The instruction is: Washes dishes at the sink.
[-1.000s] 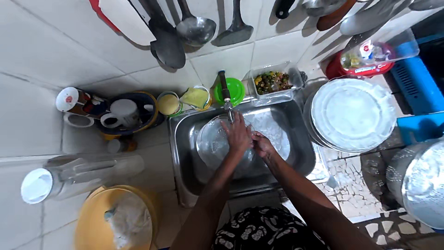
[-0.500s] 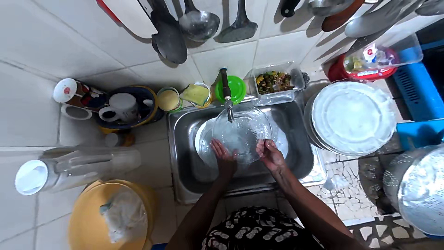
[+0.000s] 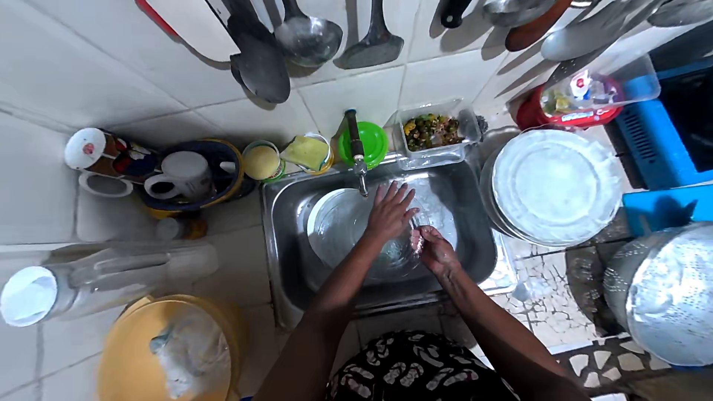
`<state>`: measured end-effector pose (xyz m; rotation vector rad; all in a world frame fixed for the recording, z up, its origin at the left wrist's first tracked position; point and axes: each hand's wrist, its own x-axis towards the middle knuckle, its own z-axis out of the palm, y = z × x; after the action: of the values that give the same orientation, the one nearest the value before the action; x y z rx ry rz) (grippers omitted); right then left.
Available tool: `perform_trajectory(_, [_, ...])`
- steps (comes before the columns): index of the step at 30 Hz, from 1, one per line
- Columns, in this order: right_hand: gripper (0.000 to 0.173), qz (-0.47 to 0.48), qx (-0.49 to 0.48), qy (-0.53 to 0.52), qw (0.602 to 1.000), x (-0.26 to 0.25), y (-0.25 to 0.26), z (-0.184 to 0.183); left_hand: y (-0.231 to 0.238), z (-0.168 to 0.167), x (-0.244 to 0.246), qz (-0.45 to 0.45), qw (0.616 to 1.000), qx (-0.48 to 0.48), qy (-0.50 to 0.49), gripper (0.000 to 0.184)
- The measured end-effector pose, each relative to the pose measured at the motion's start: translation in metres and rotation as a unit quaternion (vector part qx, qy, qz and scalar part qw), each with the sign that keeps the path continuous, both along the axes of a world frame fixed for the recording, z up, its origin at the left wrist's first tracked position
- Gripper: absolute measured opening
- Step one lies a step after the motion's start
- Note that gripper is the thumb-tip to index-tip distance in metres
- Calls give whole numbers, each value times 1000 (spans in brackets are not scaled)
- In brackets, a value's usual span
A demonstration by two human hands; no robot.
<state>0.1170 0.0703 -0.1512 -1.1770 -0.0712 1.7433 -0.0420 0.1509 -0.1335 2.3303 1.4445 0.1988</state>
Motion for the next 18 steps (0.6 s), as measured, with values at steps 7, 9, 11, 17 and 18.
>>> perform_trajectory(7, [17, 120, -25, -70, 990, 10, 49, 10, -13, 16, -104, 391, 851, -255, -240, 46])
perform_trajectory(9, [17, 186, -29, -125, 974, 3, 71, 8, -23, 19, -116, 462, 718, -347, -389, 44])
perform_trajectory(11, [31, 262, 12, -291, 920, -13, 94, 3, -30, 16, -122, 494, 634, -374, -464, 48])
perform_trajectory(17, [71, 381, 228, -714, 541, -99, 107, 23, -50, -3, -114, 537, 596, -289, -523, 64])
perform_trajectory(18, [75, 386, 262, -721, 512, -116, 100, 22, -50, -4, -113, 535, 597, -290, -523, 64])
